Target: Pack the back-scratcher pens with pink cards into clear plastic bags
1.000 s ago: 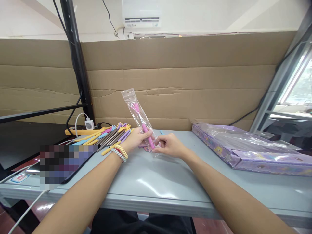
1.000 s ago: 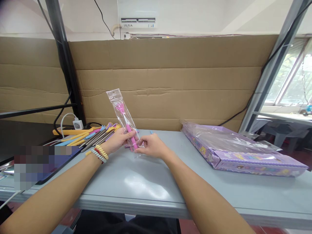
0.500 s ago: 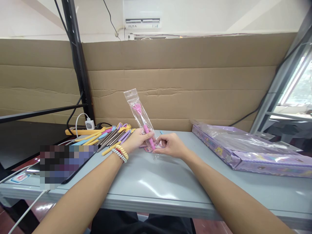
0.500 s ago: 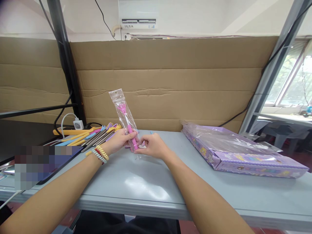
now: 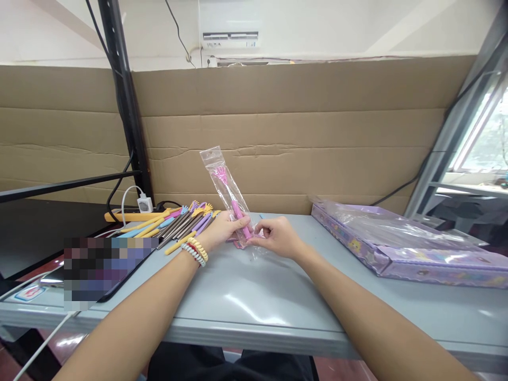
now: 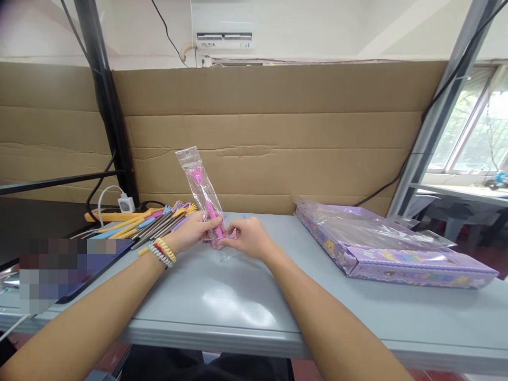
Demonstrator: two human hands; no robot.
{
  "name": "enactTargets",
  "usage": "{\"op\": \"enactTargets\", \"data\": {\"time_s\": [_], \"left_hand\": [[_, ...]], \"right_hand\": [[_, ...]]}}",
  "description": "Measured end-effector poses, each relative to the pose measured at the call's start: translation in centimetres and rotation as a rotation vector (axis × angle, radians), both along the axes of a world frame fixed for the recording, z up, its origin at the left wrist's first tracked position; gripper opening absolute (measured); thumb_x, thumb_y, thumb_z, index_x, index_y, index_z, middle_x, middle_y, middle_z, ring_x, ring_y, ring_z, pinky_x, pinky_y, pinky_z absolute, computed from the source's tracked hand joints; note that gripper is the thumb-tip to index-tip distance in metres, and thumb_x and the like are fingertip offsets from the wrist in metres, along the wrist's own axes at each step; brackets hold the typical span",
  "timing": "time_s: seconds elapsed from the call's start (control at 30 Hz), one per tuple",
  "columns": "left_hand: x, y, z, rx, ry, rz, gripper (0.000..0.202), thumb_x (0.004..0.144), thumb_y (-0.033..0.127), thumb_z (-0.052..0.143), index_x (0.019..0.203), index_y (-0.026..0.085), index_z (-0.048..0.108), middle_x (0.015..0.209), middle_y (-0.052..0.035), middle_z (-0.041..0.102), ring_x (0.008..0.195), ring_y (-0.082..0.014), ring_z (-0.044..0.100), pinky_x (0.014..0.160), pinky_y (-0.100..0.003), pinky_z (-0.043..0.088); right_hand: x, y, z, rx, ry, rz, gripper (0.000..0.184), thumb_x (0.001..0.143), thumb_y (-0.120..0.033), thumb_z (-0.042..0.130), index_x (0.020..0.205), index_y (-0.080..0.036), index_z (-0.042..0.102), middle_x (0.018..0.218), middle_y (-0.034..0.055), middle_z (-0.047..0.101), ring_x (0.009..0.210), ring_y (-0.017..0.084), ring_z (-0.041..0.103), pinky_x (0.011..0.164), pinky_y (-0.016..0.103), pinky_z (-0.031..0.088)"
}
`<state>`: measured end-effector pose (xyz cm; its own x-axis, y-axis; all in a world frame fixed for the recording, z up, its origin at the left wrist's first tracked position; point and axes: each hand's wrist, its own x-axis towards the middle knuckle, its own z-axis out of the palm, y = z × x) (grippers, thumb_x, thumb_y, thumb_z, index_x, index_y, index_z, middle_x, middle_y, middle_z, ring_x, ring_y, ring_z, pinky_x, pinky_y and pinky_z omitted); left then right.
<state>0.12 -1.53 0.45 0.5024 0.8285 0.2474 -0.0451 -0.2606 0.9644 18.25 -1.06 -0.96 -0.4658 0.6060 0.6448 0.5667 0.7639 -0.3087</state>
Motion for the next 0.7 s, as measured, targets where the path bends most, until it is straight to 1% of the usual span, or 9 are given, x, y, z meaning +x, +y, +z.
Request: {"op": "enactTargets", "data": {"time_s": [0.13,0.3,0.47,0.6,0.7], "left_hand": [[0.06,-0.02,0.05,0.005,0.0,0.006,0.035,0.073,0.045,0.063,0.073,0.012,0.053,0.057,-0.0044,0.063,0.047,-0.0146,0.059,0.042,-0.024,0.042],[0.15,-0.25,0.28,0.013,0.006,0.024,0.036,0.07,0.045,0.066,0.077,0.013,0.051,0.057,-0.0024,0.062,0.046,-0.0136,0.059,0.038,-0.02,0.036],[0.19,-0.52,0.52,0.0,0.037,0.072,0.036,0.068,0.044,0.068,0.079,0.014,0.051,0.058,-0.0008,0.062,0.043,-0.0132,0.058,0.039,-0.021,0.038],[0.08,-0.46,0.5,-0.012,0.041,0.068,0.033,0.069,0.041,0.068,0.077,0.013,0.052,0.056,0.0002,0.061,0.044,-0.0119,0.057,0.041,-0.021,0.04],[-0.04,-0.35,0.45,-0.009,0.054,0.044,0.033,0.069,0.042,0.067,0.076,0.013,0.053,0.056,-0.0013,0.061,0.047,-0.0129,0.058,0.043,-0.021,0.041]], "right_hand": [[0.03,-0.05,0.07,-0.002,0.002,-0.013,0.033,0.064,-0.048,0.068,0.063,-0.016,0.059,0.045,-0.0067,0.039,0.045,0.006,0.029,0.046,0.02,0.024],[0.05,-0.12,0.07,0.008,0.017,-0.022,0.035,0.066,-0.051,0.066,0.063,-0.017,0.059,0.045,-0.0063,0.04,0.045,0.007,0.029,0.046,0.02,0.025],[0.03,-0.19,0.03,0.027,0.04,-0.032,0.033,0.067,-0.049,0.066,0.062,-0.017,0.059,0.045,-0.0059,0.04,0.045,0.006,0.03,0.047,0.02,0.026],[-0.02,-0.23,0.08,0.055,0.085,-0.035,0.035,0.066,-0.05,0.066,0.06,-0.017,0.057,0.044,-0.0064,0.037,0.044,0.006,0.028,0.045,0.02,0.024],[-0.04,-0.26,0.12,0.096,0.115,-0.037,0.038,0.064,-0.052,0.067,0.059,-0.017,0.056,0.044,-0.0069,0.033,0.044,0.006,0.027,0.044,0.02,0.023]]}}
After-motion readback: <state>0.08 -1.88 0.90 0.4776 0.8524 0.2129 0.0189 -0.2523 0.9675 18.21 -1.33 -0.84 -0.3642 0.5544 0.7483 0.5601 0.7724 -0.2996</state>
